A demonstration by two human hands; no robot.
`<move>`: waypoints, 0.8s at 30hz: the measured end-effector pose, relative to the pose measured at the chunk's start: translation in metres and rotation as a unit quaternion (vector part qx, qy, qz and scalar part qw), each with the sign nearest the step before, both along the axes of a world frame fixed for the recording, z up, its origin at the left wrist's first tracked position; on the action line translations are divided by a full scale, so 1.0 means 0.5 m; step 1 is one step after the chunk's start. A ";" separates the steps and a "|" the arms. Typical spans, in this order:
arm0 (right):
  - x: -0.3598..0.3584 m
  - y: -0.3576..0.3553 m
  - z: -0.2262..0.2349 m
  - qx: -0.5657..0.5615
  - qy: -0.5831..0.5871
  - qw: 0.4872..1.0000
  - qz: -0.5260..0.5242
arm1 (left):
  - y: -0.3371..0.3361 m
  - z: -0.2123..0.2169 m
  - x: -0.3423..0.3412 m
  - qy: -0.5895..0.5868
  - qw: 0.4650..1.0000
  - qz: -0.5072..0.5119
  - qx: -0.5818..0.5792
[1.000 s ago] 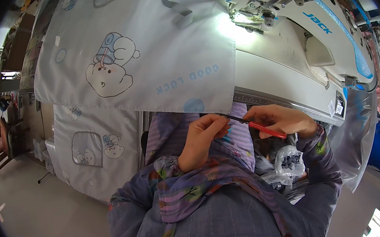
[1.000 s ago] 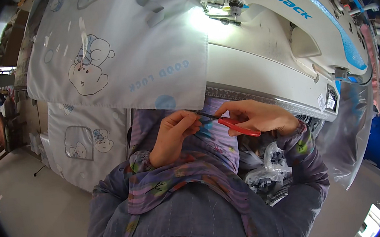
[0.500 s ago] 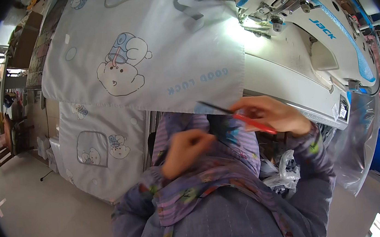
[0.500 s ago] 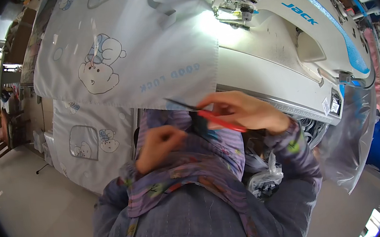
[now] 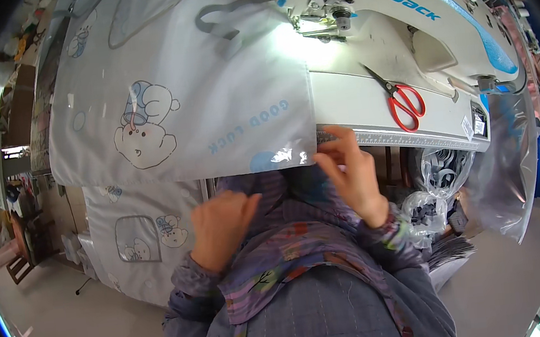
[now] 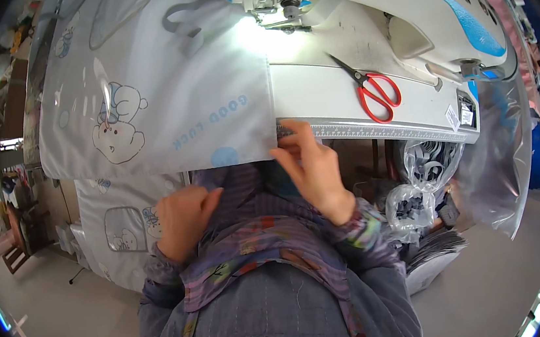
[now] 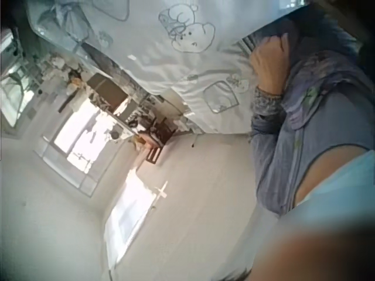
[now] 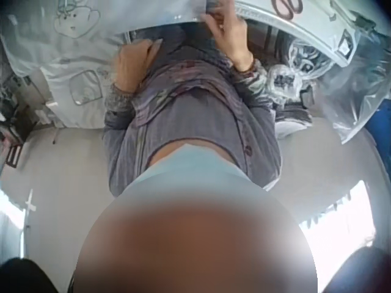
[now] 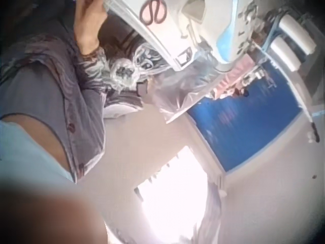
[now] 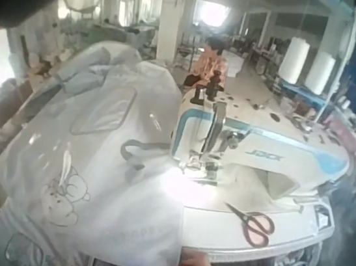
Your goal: Sewing fabric and plastic sheeting components together using an industrial sewing machine.
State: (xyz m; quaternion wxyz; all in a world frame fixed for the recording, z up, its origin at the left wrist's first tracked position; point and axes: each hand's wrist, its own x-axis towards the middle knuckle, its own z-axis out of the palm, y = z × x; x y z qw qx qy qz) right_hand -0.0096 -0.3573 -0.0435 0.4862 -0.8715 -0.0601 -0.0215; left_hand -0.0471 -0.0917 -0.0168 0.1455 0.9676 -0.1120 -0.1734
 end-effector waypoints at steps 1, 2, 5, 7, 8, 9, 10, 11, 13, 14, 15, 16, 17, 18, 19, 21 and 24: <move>0.011 0.018 -0.006 0.003 -0.003 1.000 -0.002 | -0.014 0.018 -0.002 -0.040 0.998 -0.021 -0.039; 0.019 0.030 -0.009 0.083 0.057 0.995 -0.029 | -0.029 0.028 -0.003 -0.078 0.993 -0.042 -0.079; 0.025 0.045 -0.019 0.217 0.137 0.964 -0.068 | -0.072 0.029 0.070 -0.326 0.929 -0.111 -0.136; 0.022 0.047 -0.011 0.286 0.204 0.933 -0.077 | -0.087 0.005 0.108 -0.350 0.921 -0.137 -0.103; 0.019 0.044 -0.012 0.285 0.203 0.934 -0.077 | -0.094 -0.011 0.116 -0.370 0.912 -0.163 -0.073; 0.019 0.041 -0.012 0.268 0.190 0.942 -0.061 | -0.094 -0.027 0.118 -0.372 0.911 -0.162 -0.074; 0.019 0.039 -0.012 0.252 0.177 0.950 -0.045 | -0.088 -0.043 0.120 -0.336 0.918 -0.164 -0.133; 0.019 0.038 -0.013 0.250 0.174 0.951 -0.044 | -0.082 -0.048 0.125 -0.297 0.921 -0.165 -0.193; 0.019 0.039 -0.013 0.224 0.186 0.956 -0.022 | -0.071 -0.049 0.125 -0.290 0.922 -0.169 -0.195; 0.021 0.039 -0.011 0.231 0.192 0.954 -0.018 | -0.069 -0.049 0.127 -0.279 0.923 -0.174 -0.198; 0.025 0.039 -0.011 0.229 0.188 0.955 -0.016 | -0.069 -0.050 0.132 -0.284 0.922 -0.173 -0.199; 0.030 0.037 -0.012 0.225 0.186 0.956 -0.012 | -0.069 -0.051 0.137 -0.286 0.920 -0.173 -0.205; 0.035 0.038 -0.013 0.223 0.185 0.957 -0.007 | -0.067 -0.051 0.142 -0.288 0.918 -0.173 -0.209; 0.043 0.038 -0.010 0.222 0.183 0.958 -0.004 | -0.067 -0.052 0.146 -0.291 0.918 -0.171 -0.208; 0.051 0.036 -0.005 0.208 0.189 0.960 0.003 | -0.066 -0.053 0.151 -0.292 0.918 -0.169 -0.210; 0.066 0.032 0.000 0.191 0.192 0.962 0.012 | -0.069 -0.050 0.165 -0.296 0.916 -0.166 -0.214; 0.087 0.031 0.001 0.161 0.169 0.972 0.009 | -0.070 -0.044 0.185 -0.300 0.912 -0.162 -0.228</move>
